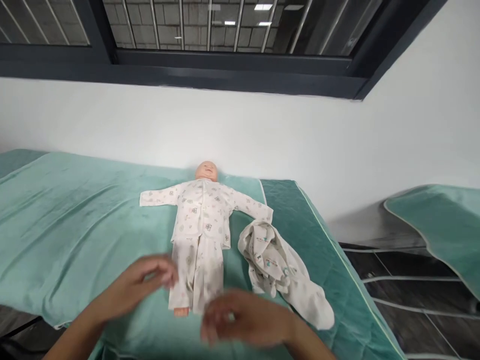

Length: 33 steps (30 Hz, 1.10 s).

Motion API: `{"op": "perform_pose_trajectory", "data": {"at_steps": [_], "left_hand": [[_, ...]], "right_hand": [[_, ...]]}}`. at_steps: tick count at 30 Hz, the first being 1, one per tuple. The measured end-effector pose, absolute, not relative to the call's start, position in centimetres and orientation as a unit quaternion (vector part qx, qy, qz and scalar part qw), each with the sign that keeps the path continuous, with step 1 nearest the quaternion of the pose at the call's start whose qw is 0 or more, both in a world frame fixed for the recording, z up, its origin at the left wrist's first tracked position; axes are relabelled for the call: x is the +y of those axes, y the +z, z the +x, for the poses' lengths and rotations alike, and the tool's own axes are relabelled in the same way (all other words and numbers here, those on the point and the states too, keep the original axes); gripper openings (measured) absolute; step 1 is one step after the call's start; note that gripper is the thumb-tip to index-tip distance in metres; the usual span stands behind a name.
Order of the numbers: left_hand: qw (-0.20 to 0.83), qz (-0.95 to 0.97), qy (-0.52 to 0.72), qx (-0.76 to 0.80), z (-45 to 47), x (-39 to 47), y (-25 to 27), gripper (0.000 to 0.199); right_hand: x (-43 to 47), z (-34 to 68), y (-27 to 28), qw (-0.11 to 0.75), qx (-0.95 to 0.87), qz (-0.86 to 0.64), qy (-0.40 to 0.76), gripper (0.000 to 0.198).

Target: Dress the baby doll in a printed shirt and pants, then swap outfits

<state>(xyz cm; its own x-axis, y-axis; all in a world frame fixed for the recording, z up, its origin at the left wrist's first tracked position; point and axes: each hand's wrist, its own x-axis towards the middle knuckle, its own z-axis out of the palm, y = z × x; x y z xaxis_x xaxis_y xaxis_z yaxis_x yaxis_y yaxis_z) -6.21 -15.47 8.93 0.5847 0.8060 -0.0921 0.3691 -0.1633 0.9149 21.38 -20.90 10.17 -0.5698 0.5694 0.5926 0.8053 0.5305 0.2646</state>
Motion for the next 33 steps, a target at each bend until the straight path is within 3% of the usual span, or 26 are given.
{"op": "perform_pose_trajectory", "data": {"at_steps": [2, 5, 6, 7, 13, 33], "left_hand": [[0.413, 0.725, 0.353, 0.424, -3.2, -10.1, 9.0, 0.028], [0.295, 0.708, 0.467, 0.439, 1.1, -2.1, 7.8, 0.026], [0.265, 0.715, 0.469, 0.445, 2.3, 0.1, 7.3, 0.027], [0.237, 0.727, 0.455, 0.457, 3.3, 2.0, 6.7, 0.028], [0.173, 0.764, 0.369, 0.5, 5.6, 6.1, 4.7, 0.035], [0.224, 0.733, 0.412, 0.493, 4.7, 5.8, 4.2, 0.03]], "right_hand": [[-14.2, 20.4, 9.5, 0.294, -0.859, -0.416, -0.057, 0.042], [-5.0, 18.6, 7.6, 0.483, -0.675, -0.506, 0.236, 0.031], [-2.6, 18.2, 6.8, 0.542, -0.594, -0.544, 0.239, 0.027], [-0.6, 18.0, 5.9, 0.549, -0.569, -0.562, 0.243, 0.026], [3.1, 18.9, 2.6, 0.526, -0.592, -0.554, 0.259, 0.03], [2.2, 18.5, 2.9, 0.498, -0.619, -0.551, 0.255, 0.03]]}}
